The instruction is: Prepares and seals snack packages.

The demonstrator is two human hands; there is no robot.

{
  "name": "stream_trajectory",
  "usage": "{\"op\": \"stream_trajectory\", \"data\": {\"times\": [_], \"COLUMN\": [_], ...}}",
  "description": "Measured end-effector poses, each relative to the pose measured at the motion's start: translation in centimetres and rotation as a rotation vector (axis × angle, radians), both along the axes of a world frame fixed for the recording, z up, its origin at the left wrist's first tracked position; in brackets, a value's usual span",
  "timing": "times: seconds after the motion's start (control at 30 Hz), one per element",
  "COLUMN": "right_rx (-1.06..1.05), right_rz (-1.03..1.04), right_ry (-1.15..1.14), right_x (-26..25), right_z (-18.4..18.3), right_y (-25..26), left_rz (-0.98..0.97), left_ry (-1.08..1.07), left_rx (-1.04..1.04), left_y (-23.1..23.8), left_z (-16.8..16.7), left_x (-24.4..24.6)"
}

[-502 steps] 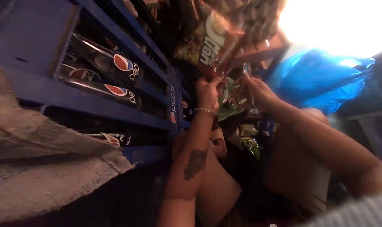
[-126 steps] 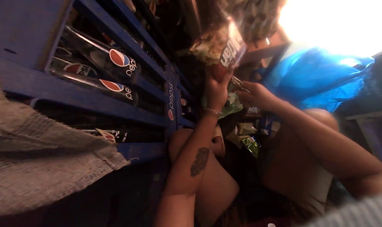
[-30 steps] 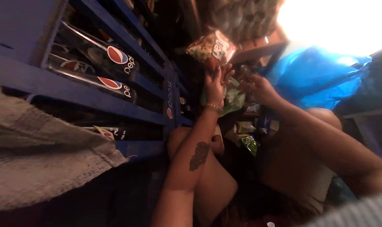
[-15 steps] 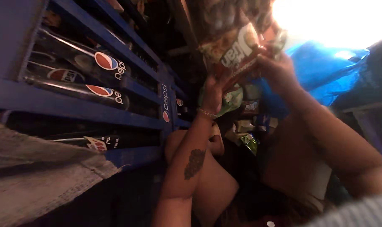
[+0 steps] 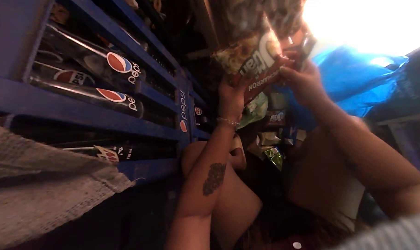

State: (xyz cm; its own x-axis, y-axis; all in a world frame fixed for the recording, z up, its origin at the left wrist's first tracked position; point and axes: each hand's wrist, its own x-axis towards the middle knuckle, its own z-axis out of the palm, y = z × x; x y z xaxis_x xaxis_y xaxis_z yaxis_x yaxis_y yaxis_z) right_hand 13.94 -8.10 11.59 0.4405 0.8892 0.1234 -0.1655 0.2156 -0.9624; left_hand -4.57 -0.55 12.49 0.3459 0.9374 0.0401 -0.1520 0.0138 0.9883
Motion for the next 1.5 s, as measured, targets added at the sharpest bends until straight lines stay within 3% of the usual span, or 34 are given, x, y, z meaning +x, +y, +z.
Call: {"op": "stream_trajectory", "data": {"times": [0.53, 0.87, 1.0, 1.1, 1.3, 1.43, 1.5], "right_rx": [-0.035, -0.002, -0.043, -0.164, -0.751, -0.881, -0.894], "right_rz": [0.083, 0.017, -0.086, -0.219, -0.050, 0.007, 0.003], "right_ry": [0.096, 0.013, -0.078, -0.262, -0.655, -0.764, -0.718], "right_x": [-0.4, -0.4, 1.2, 3.0, 5.2, 2.2, 0.7], "right_z": [0.3, 0.3, 0.3, 0.5, -1.3, -2.7, -4.7], "right_y": [-0.4, -0.4, 0.1, 0.5, 3.8, 6.2, 7.4], "left_rz": [0.011, -0.030, -0.233, -0.360, -0.627, -0.610, -0.535], "left_ry": [0.007, 0.077, 0.439, 0.825, 1.415, 1.461, 1.405], "left_rx": [0.140, 0.171, 0.070, 0.144, 0.402, 0.279, 0.159], "left_y": [0.2, 0.4, 1.9, 3.3, 2.4, 3.7, 4.4], "left_z": [-0.1, -0.2, 0.7, -0.2, -7.2, -9.2, -7.9], "left_x": [0.0, 0.0, -0.9, -1.4, 1.1, 1.1, 1.0]}}
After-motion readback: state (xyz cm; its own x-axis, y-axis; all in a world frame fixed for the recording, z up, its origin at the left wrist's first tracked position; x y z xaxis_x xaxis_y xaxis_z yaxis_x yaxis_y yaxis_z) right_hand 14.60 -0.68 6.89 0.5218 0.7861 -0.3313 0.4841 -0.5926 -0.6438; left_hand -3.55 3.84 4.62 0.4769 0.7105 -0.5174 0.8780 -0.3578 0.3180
